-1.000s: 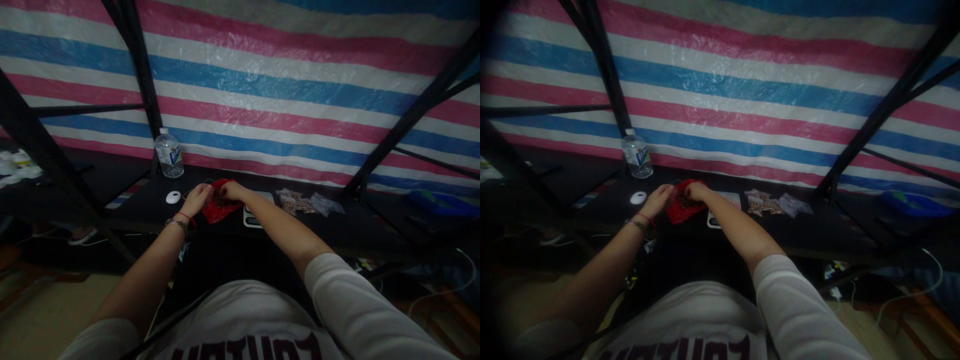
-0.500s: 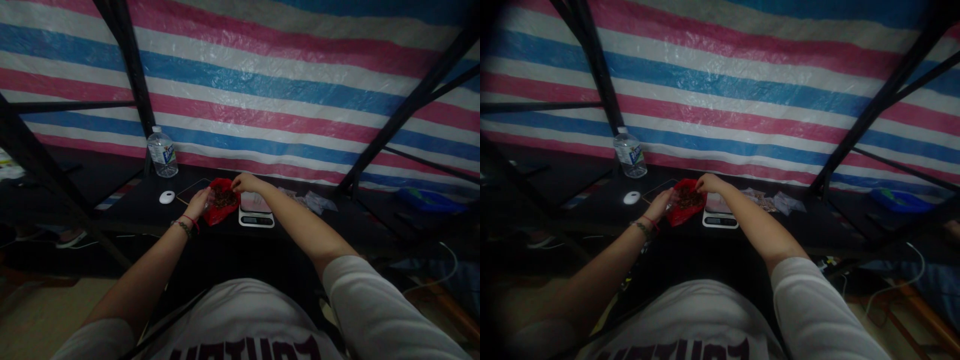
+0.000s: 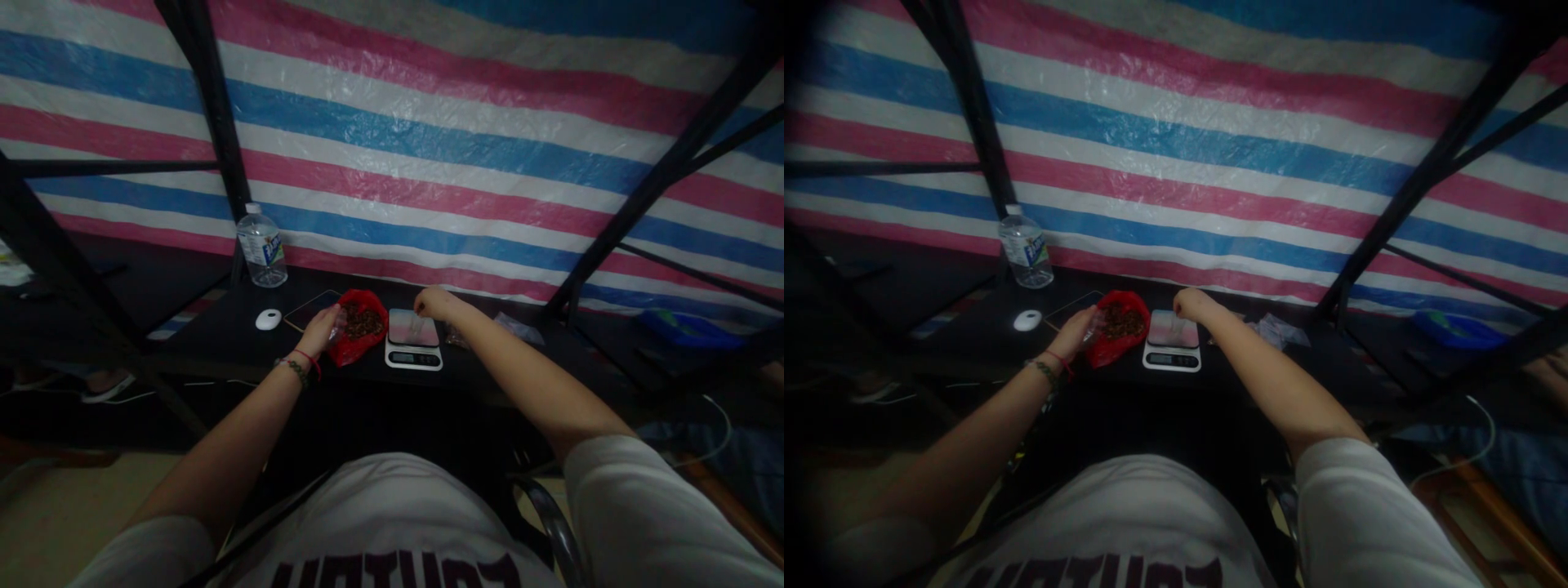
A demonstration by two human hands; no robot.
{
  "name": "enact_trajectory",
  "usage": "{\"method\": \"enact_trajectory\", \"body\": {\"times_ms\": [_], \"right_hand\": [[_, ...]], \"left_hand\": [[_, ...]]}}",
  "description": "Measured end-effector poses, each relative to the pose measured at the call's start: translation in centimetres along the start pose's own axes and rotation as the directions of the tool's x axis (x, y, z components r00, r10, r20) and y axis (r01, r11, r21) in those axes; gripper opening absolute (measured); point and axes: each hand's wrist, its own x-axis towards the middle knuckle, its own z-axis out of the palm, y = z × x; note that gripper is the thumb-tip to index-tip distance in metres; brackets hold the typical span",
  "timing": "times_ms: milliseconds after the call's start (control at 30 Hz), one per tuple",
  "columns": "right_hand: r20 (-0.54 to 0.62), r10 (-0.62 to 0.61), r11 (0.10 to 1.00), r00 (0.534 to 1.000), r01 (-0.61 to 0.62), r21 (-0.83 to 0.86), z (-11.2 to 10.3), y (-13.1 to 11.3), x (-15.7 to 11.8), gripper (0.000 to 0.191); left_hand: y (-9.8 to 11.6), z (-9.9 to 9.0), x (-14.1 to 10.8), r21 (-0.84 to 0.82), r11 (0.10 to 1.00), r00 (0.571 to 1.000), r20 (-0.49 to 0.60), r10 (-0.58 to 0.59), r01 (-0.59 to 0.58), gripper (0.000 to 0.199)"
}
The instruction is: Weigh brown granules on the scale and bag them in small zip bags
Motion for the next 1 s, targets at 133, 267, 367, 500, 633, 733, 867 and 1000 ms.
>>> {"method": "enact_trajectory", "body": {"times_ms": [133,267,367,500,633,733,867,1000], "right_hand": [[0.027,-0.004,1.000,1.000,0.004,0.014,0.4,0.0,0.2,0.020],[0.001,-0.012,0.999,1.000,0.012,0.051,0.9,0.1,0.3,0.023],[-0.004,-0.032,0.999,0.999,0.032,0.032,1.0,0.0,0.2,0.026],[0.013,-0.021,1.000,1.000,0.021,-0.013,0.5,-0.3,0.0,0.031],[0.040,0.008,0.999,0.999,-0.006,-0.039,0.1,-0.5,-0.1,0.027],[0.041,-0.002,0.999,0.999,0.004,-0.052,0.1,-0.2,0.0,0.025],[0.060,-0.008,0.997,0.998,0.013,-0.070,0.2,0.0,0.3,0.027],[0.094,0.000,0.995,0.996,0.009,-0.096,-0.1,-0.3,0.3,0.027]], "left_hand": [[-0.2,-0.2,0.2,0.031,0.999,1.000,-0.009,0.005,-0.004,0.039],[-0.2,-0.3,0.3,0.039,0.999,1.000,-0.006,0.008,-0.007,0.039],[-0.1,-0.3,0.2,0.040,0.999,1.000,-0.002,0.005,-0.005,0.040],[-0.1,-0.4,0.1,0.048,0.999,1.000,0.001,0.016,-0.016,0.043],[-0.1,-0.5,0.1,0.037,0.999,1.000,0.010,0.022,-0.022,0.044],[-0.2,-0.4,0.2,0.038,0.999,1.000,0.004,0.020,-0.020,0.044],[-0.4,-0.5,0.4,0.049,0.998,1.000,0.014,0.027,-0.028,0.043],[-0.5,-0.5,0.5,0.050,0.998,1.000,0.008,0.023,-0.023,0.043]]}}
